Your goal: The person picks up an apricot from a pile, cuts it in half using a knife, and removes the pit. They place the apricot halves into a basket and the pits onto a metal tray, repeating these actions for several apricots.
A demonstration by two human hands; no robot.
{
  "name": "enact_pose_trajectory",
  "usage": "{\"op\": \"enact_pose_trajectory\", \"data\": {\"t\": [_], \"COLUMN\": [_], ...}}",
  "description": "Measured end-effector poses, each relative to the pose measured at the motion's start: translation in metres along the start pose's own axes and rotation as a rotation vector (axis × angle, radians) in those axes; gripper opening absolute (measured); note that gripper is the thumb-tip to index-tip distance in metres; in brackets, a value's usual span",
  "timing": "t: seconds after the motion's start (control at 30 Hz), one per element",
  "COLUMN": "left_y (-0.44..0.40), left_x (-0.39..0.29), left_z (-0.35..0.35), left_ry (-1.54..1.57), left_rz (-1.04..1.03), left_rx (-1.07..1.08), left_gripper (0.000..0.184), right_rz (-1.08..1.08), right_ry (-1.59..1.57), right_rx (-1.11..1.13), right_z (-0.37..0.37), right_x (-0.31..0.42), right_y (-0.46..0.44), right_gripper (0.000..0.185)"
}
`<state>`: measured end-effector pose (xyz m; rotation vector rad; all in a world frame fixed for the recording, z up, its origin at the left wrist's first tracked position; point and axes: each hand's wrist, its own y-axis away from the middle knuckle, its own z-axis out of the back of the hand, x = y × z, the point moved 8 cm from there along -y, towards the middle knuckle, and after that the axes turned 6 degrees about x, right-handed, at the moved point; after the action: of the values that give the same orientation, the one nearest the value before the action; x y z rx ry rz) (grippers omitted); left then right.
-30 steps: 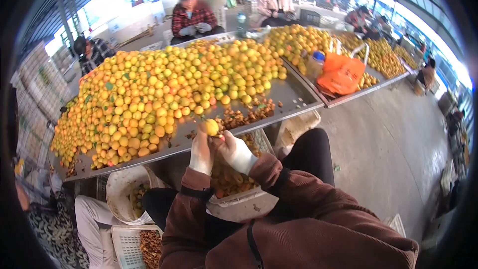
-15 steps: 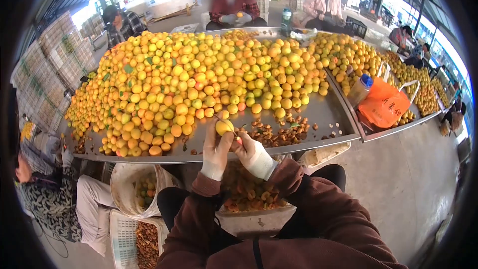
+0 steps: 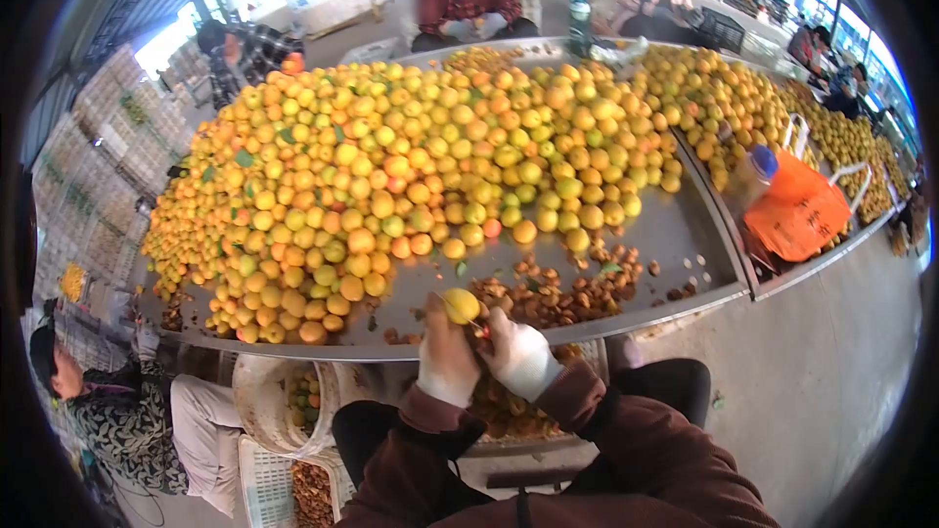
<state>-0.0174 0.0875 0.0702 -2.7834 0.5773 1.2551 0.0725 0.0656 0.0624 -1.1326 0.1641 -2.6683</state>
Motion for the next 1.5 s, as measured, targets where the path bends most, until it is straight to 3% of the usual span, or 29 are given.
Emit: {"op": "enact_pose_trajectory", "data": {"t": [0.1,0.17,0.23,0.3,0.33,0.4,0.5,0.57,0.63,0.7,0.77,0.9,1.03,1.2,1.23,1.27,1.3,1.37,1.4,1.43,1.5], "left_y": [0.001,0.004,0.004,0.003,0.0,0.002,-0.015,0.003,-0.008,0.013,0.02,0.016,0.011,-0.009,-0.032,-0.043,-0.039,0.005,0.021,0.028,0.046], "left_x": [0.003,0.0,-0.003,-0.004,-0.004,-0.006,0.046,0.042,0.046,0.021,-0.002,0.002,0.01,0.061,0.116,0.166,0.158,0.146,0.101,0.087,0.105], "left_z": [0.004,0.01,0.026,0.029,0.039,0.036,0.058,0.033,0.045,0.018,0.0,0.009,0.017,0.068,0.128,0.142,0.133,0.081,0.057,0.041,0.029], "left_ry": [0.052,0.042,0.09,0.26,0.171,-0.145,-0.781,-0.774,-0.898,-1.435,-1.429,-1.382,-1.282,-1.278,-0.408,0.458,0.457,0.433,-0.279,-0.28,0.378], "left_rz": [0.029,-0.014,-0.04,-0.004,-0.02,-0.063,-0.47,-0.253,-0.331,-0.706,-0.739,-0.66,-0.603,-0.524,-0.217,0.094,0.088,0.389,0.122,0.123,0.582], "left_rx": [-0.04,-0.091,-0.191,-0.118,-0.157,-0.118,-0.056,-0.028,-0.033,-0.14,-0.119,-0.16,-0.166,-0.191,-0.128,-0.05,-0.05,-0.059,0.088,0.088,-0.155], "left_gripper": [0.063,0.06,0.056,0.055,0.054,0.052,0.049,0.042,0.037,0.035,0.035,0.03,0.026,0.027,0.026,0.026,0.026,0.03,0.04,0.04,0.042], "right_rz": [-0.031,-0.019,0.02,0.056,-0.047,0.013,0.019,-0.015,-0.2,-0.212,-0.294,-0.311,-0.168,-0.192,-0.193,-0.135,-0.075,-0.077,-0.056,-0.035,-0.021], "right_ry": [0.011,0.005,-0.002,-0.082,-0.183,-0.258,-0.226,-0.233,-0.422,-0.424,-0.49,-0.477,-0.314,-0.214,-0.212,-0.135,-0.062,-0.048,-0.066,-0.081,-0.09], "right_rx": [0.035,0.038,-0.03,-0.157,-0.23,-0.327,-0.365,-0.37,-0.358,-0.353,-0.336,-0.381,-0.467,-0.349,-0.348,-0.325,-0.302,-0.262,-0.231,-0.199,-0.191], "right_z": [0.003,0.0,0.014,0.031,0.037,0.058,0.056,0.043,0.024,0.02,0.015,0.014,0.023,0.021,0.024,0.028,0.029,0.027,0.026,0.026,0.025], "right_x": [0.008,0.01,0.028,0.034,0.025,0.028,0.03,0.025,-0.009,-0.015,-0.02,-0.008,0.001,-0.002,-0.002,0.007,0.015,0.011,0.012,0.014,0.013], "right_y": [0.0,-0.001,0.001,0.005,0.003,-0.004,-0.008,-0.009,-0.014,-0.017,-0.016,-0.012,-0.008,-0.007,-0.004,-0.002,-0.002,0.005,0.008,0.011,0.016], "right_gripper": [0.027,0.029,0.025,0.02,0.016,0.016,0.016,0.018,0.021,0.022,0.021,0.021,0.021,0.016,0.016,0.015,0.015,0.016,0.016,0.017,0.018]}}
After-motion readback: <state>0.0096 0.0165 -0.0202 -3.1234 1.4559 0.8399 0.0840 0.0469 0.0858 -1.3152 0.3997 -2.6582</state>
